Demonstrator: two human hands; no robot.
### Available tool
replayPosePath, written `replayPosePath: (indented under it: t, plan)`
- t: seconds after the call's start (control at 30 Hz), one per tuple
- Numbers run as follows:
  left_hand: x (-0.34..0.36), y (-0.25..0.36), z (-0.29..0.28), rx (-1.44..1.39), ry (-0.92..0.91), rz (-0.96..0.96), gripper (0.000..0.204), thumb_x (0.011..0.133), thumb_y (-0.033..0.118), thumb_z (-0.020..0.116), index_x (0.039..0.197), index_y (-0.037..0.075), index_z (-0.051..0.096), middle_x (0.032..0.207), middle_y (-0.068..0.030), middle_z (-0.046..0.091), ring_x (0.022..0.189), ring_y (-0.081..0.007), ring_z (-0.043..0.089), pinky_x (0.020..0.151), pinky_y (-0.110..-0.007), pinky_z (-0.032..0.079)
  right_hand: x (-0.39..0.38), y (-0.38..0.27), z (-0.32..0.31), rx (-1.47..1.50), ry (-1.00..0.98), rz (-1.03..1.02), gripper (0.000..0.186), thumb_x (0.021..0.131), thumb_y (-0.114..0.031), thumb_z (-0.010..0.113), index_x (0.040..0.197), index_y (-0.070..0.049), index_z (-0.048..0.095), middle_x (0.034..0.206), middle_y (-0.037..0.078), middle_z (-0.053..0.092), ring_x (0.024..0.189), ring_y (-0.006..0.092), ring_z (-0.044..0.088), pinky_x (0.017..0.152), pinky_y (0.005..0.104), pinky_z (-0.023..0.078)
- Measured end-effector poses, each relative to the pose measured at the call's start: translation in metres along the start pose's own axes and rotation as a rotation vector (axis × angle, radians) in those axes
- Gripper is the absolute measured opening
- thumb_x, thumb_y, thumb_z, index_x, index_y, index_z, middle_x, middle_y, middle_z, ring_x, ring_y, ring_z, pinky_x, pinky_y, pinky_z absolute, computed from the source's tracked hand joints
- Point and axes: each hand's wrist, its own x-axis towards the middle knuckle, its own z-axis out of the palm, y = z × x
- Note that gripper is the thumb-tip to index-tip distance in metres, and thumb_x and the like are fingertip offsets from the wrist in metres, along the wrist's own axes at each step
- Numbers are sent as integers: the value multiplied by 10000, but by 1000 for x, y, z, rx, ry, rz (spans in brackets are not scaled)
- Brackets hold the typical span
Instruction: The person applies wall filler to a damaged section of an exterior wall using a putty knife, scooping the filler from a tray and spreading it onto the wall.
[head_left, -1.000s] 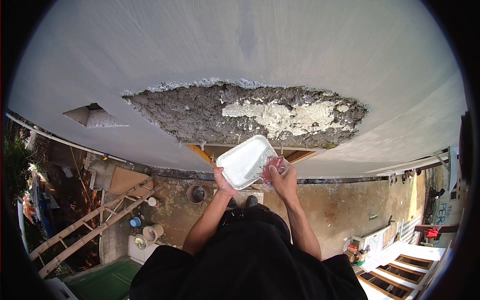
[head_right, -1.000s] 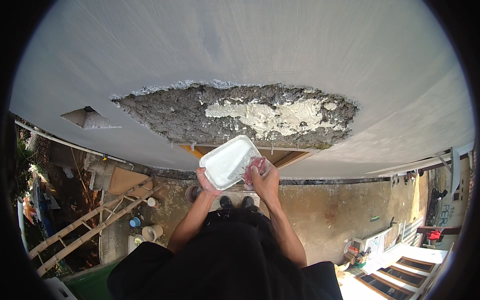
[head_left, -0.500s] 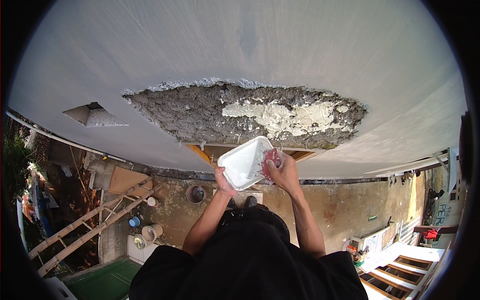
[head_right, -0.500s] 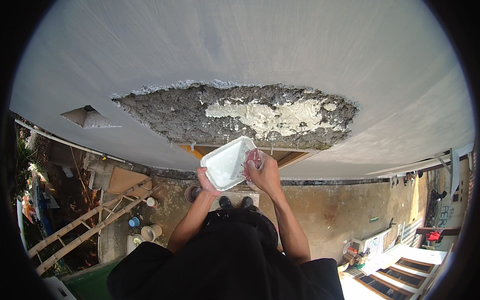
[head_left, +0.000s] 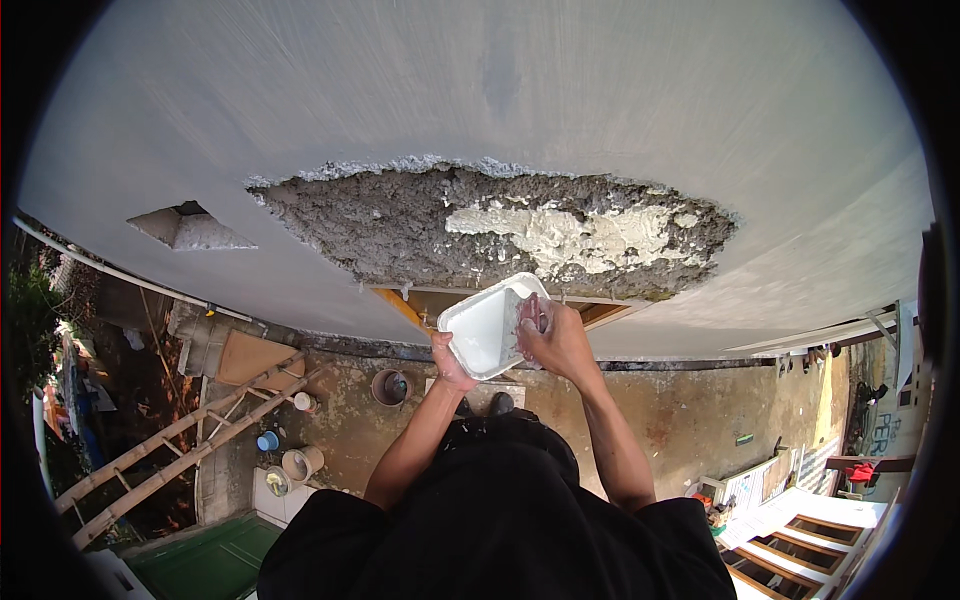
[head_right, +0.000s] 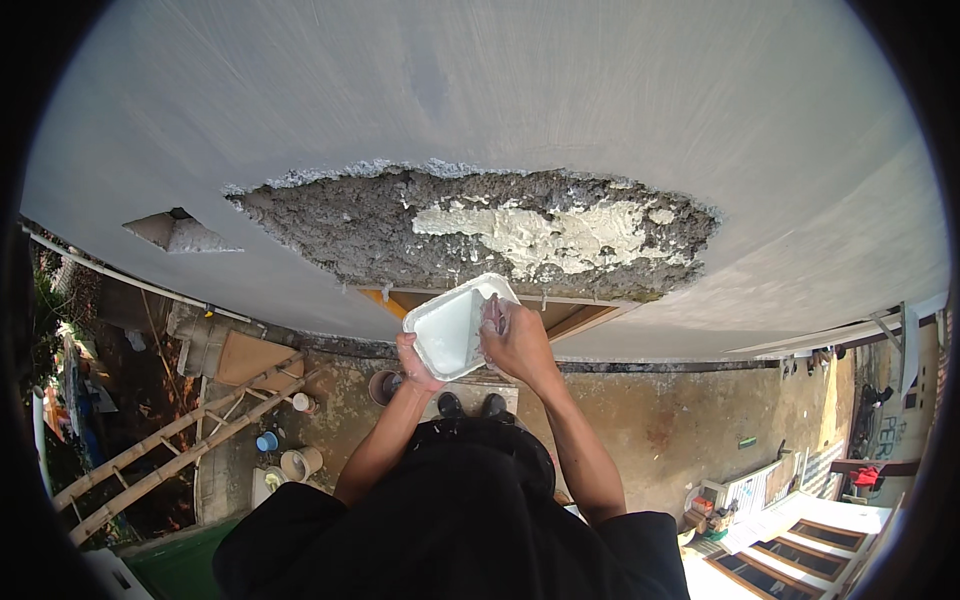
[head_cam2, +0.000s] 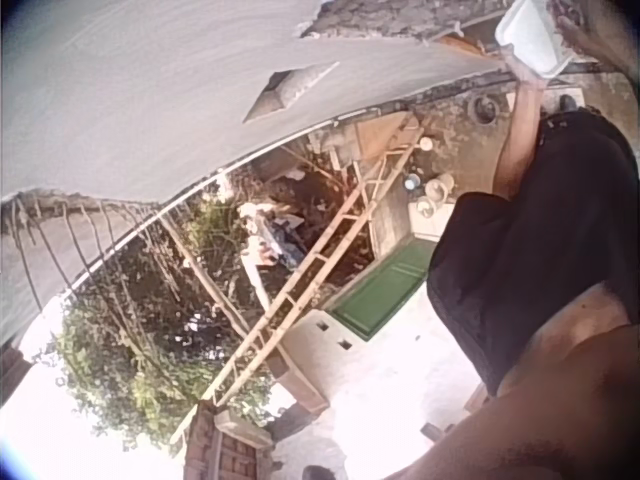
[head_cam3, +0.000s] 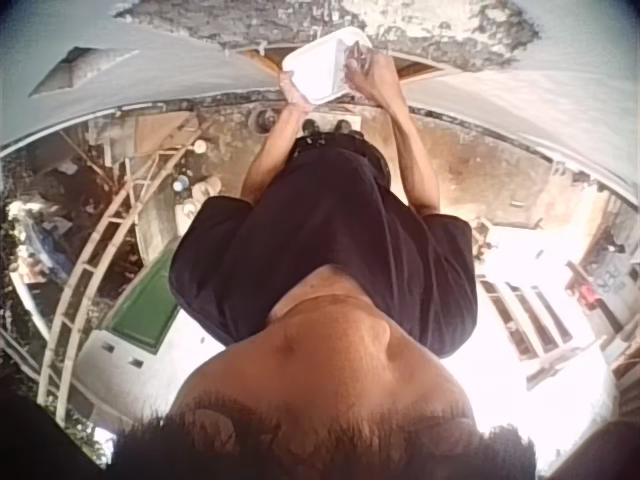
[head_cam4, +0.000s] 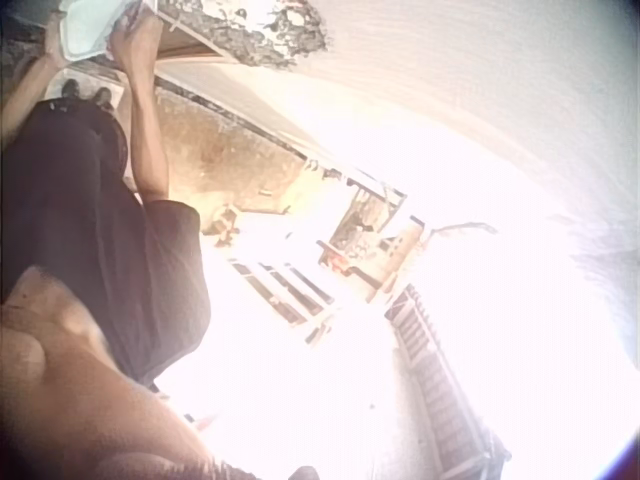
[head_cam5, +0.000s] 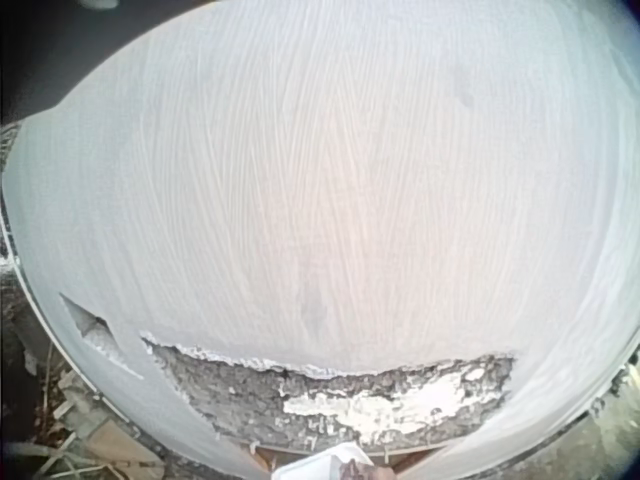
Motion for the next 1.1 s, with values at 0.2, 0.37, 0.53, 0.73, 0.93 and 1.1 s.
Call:
replayPosePath:
  t: [0.2, 0.37, 0.53, 0.73, 0.93, 1.1]
  plan:
    - [-3, 4, 9, -37, -45, -19, 888, 650, 467, 537, 1414, 46, 368, 1392, -167, 459, 1237, -358, 487, 1030, -508, 401, -5, -4, -25, 24, 119, 140, 158, 775, -109, 600, 796, 43, 639, 626, 171, 645, 601, 251, 669, 592, 353, 506]
    - [1, -2, 1, -36, -36, 3, 879, 654, 456, 524, 1417, 48, 363, 1390, -171, 460, 1232, -357, 491, 1030, -502, 397, -1, 11, -24, -32, 117, 185, 154, 780, -107, 587, 744, 32, 643, 616, 146, 650, 598, 217, 666, 588, 349, 505]
    - [4, -3, 4, -57, -35, -7, 892, 651, 450, 528, 1426, 47, 346, 1399, -173, 449, 1250, -363, 472, 1038, -520, 384, 0, 21, -15, 28, 122, 175, 143, 787, -97, 579, 754, 28, 640, 622, 125, 654, 594, 190, 654, 582, 344, 503]
    - [3, 0, 16, -76, -94, -23, 914, 642, 444, 534, 1439, 51, 323, 1425, -181, 416, 1278, -386, 437, 1055, -560, 357, -3, 36, 5, 193, 222, 121, 121, 817, -69, 571, 830, 31, 638, 660, 103, 665, 604, 168, 646, 576, 322, 498]
    - [1, 1, 19, -37, -90, -25, 947, 631, 490, 557, 1441, 60, 321, 1428, -182, 409, 1276, -394, 440, 1035, -575, 375, -7, 30, 14, 183, 254, 96, 123, 819, -69, 596, 860, 35, 649, 691, 113, 669, 613, 140, 622, 587, 311, 486]
    - [2, -1, 20, -26, -66, -30, 932, 640, 495, 548, 1436, 60, 332, 1422, -174, 420, 1268, -381, 453, 1036, -555, 382, -8, 43, 20, 211, 197, 93, 121, 838, -66, 597, 887, 32, 647, 715, 51, 661, 613, 85, 573, 561, 269, 460]
